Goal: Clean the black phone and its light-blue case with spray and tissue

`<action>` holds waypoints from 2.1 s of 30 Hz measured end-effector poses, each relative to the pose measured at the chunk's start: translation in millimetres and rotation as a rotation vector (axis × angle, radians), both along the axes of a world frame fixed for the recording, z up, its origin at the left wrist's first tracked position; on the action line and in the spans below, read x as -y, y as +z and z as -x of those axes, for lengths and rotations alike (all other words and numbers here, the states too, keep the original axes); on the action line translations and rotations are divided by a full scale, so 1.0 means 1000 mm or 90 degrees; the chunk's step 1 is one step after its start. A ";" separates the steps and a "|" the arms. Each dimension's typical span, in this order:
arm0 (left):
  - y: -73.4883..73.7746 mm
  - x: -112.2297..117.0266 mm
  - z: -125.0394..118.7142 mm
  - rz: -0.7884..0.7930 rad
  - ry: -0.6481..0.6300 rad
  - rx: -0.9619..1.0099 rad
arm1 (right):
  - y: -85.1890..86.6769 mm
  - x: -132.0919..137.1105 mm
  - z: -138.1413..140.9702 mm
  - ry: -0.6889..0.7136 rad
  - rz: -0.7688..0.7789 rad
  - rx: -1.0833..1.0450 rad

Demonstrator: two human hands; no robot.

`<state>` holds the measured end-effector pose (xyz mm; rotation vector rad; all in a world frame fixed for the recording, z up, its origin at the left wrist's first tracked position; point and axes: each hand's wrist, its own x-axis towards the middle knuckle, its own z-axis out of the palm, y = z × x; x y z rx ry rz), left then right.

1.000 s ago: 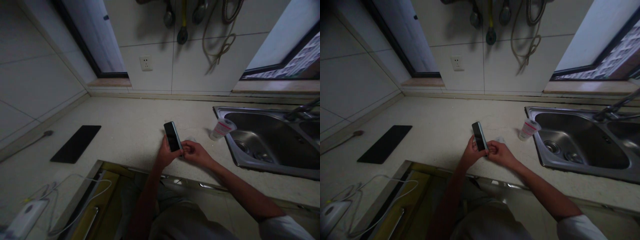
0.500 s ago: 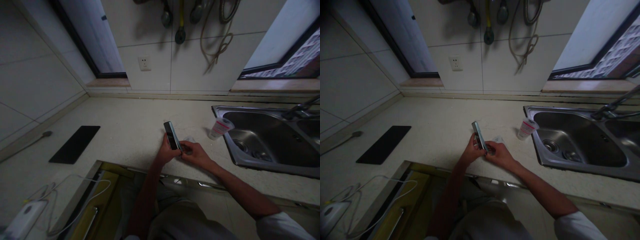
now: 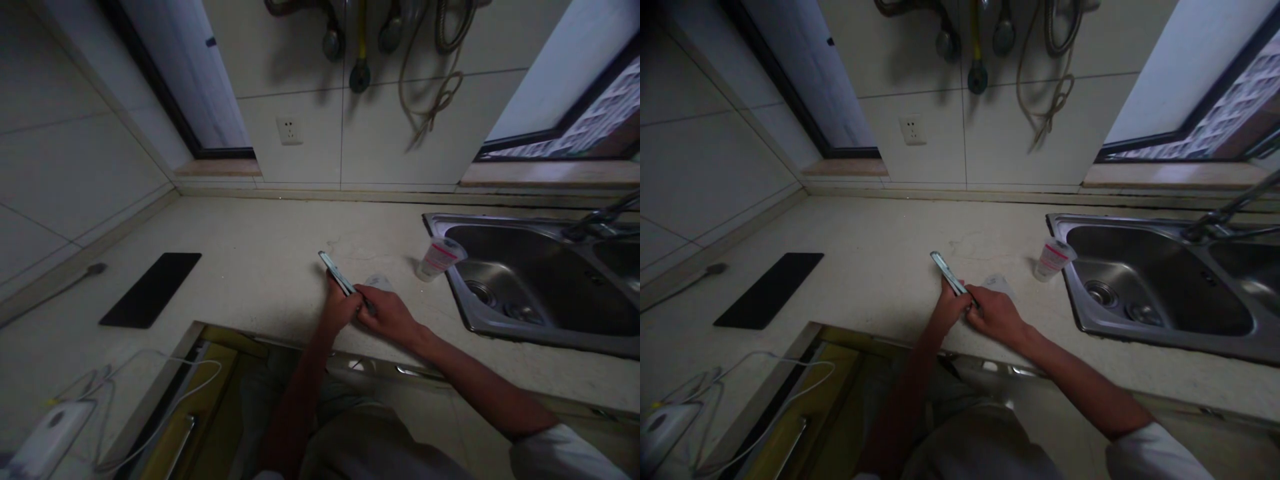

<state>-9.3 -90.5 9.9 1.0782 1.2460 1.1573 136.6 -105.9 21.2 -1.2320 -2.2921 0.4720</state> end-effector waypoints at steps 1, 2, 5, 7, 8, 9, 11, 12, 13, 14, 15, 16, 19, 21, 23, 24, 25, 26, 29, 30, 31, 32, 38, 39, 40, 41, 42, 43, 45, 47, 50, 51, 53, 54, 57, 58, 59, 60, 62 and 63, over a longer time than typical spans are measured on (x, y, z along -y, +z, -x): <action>0.000 0.000 0.000 0.013 -0.003 0.008 | -0.001 0.000 0.000 0.004 -0.006 0.004; 0.000 0.000 0.000 0.024 -0.008 0.014 | -0.002 0.000 0.000 0.012 -0.009 0.006; 0.002 0.000 0.003 0.022 -0.023 0.032 | -0.002 0.000 0.000 0.040 0.009 0.017; 0.004 -0.001 0.005 0.013 -0.027 0.028 | -0.001 -0.001 0.000 0.056 0.032 0.035; 0.005 -0.001 0.005 0.014 -0.029 0.022 | -0.001 -0.002 0.000 0.062 0.040 0.045; 0.006 -0.001 0.006 0.019 -0.032 0.017 | -0.001 -0.002 0.000 0.068 0.044 0.054; 0.007 0.000 0.006 0.034 -0.040 0.014 | -0.002 -0.003 -0.001 0.071 0.036 0.068; 0.008 0.000 0.006 0.041 -0.042 0.017 | -0.002 -0.004 -0.002 0.072 0.029 0.072; 0.008 0.000 0.006 0.045 -0.041 0.020 | -0.002 -0.004 -0.002 0.073 0.025 0.076; 0.009 0.000 0.006 0.045 -0.041 0.022 | -0.002 -0.004 -0.002 0.075 0.023 0.079; 0.009 0.000 0.005 0.044 -0.042 0.023 | -0.001 -0.005 -0.003 0.077 0.023 0.084; 0.009 0.000 0.005 0.041 -0.046 0.025 | 0.000 -0.005 -0.003 0.079 0.026 0.089; 0.009 -0.001 0.005 0.033 -0.057 0.028 | 0.004 -0.005 -0.004 0.084 0.034 0.106; 0.007 -0.001 0.006 0.031 -0.060 0.026 | 0.006 -0.005 -0.005 0.088 0.037 0.115; 0.006 -0.001 0.006 0.037 -0.063 0.025 | 0.006 -0.006 -0.007 0.094 0.036 0.129; 0.006 -0.001 0.006 0.043 -0.067 0.026 | 0.005 -0.007 -0.008 0.097 0.033 0.135; 0.006 -0.001 0.006 0.050 -0.071 0.026 | 0.005 -0.008 -0.009 0.100 0.030 0.139; 0.006 -0.001 0.006 0.055 -0.075 0.027 | 0.004 -0.009 -0.011 0.103 0.027 0.141; 0.009 -0.001 0.004 0.062 -0.080 0.033 | 0.005 -0.010 -0.014 0.117 0.030 0.138; 0.010 -0.001 0.004 0.062 -0.081 0.035 | 0.006 -0.010 -0.015 0.122 0.032 0.135; 0.010 0.000 0.004 0.061 -0.082 0.036 | 0.008 -0.010 -0.016 0.124 0.034 0.132; 0.010 0.000 0.003 0.060 -0.082 0.037 | 0.009 -0.010 -0.016 0.126 0.034 0.129; 0.007 -0.001 0.001 0.071 -0.072 0.036 | 0.015 -0.010 -0.018 0.136 0.030 0.125; 0.008 0.000 0.000 0.081 -0.072 0.034 | 0.016 -0.010 -0.019 0.138 0.033 0.119; 0.009 0.000 0.000 0.095 -0.076 0.032 | 0.016 -0.010 -0.019 0.140 0.033 0.116; 0.011 0.000 -0.001 0.110 -0.083 0.030 | 0.016 -0.010 -0.020 0.141 0.031 0.118; 0.013 0.001 -0.001 0.124 -0.090 0.030 | 0.016 -0.011 -0.021 0.141 0.025 0.125; 0.015 0.002 -0.002 0.134 -0.097 0.031 | 0.016 -0.011 -0.021 0.140 0.017 0.134; 0.019 0.003 -0.001 0.138 -0.106 0.037 | 0.014 -0.011 -0.022 0.135 -0.012 0.148; 0.022 0.005 0.001 0.130 -0.105 0.043 | 0.012 -0.010 -0.021 0.127 -0.040 0.142; 0.026 0.006 0.005 0.128 -0.098 0.051 | 0.007 -0.008 -0.015 0.095 -0.052 0.105; 0.027 0.006 0.006 0.127 -0.095 0.057 | 0.004 -0.007 -0.012 0.078 -0.045 0.096; 0.029 0.006 0.008 0.123 -0.092 0.063 | -0.002 -0.007 -0.009 0.048 -0.021 0.091; 0.029 0.006 0.009 0.121 -0.093 0.061 | -0.006 -0.008 -0.008 0.044 -0.008 0.091; 0.024 0.005 0.009 0.111 -0.109 0.043 | -0.016 -0.011 -0.009 0.069 0.006 0.079; 0.021 0.004 0.009 0.102 -0.113 0.037 | -0.018 -0.012 -0.010 0.079 0.005 0.072; 0.017 0.004 0.009 0.090 -0.115 0.030 | -0.019 -0.012 -0.010 0.083 0.009 0.065; 0.014 0.004 0.008 0.077 -0.113 0.020 | -0.018 -0.012 -0.011 0.084 0.019 0.061; 0.009 0.004 0.007 0.066 -0.111 -0.010 | -0.014 -0.012 -0.010 0.081 0.053 0.061; 0.008 0.005 0.007 0.067 -0.114 -0.026 | -0.011 -0.011 -0.010 0.079 0.069 0.066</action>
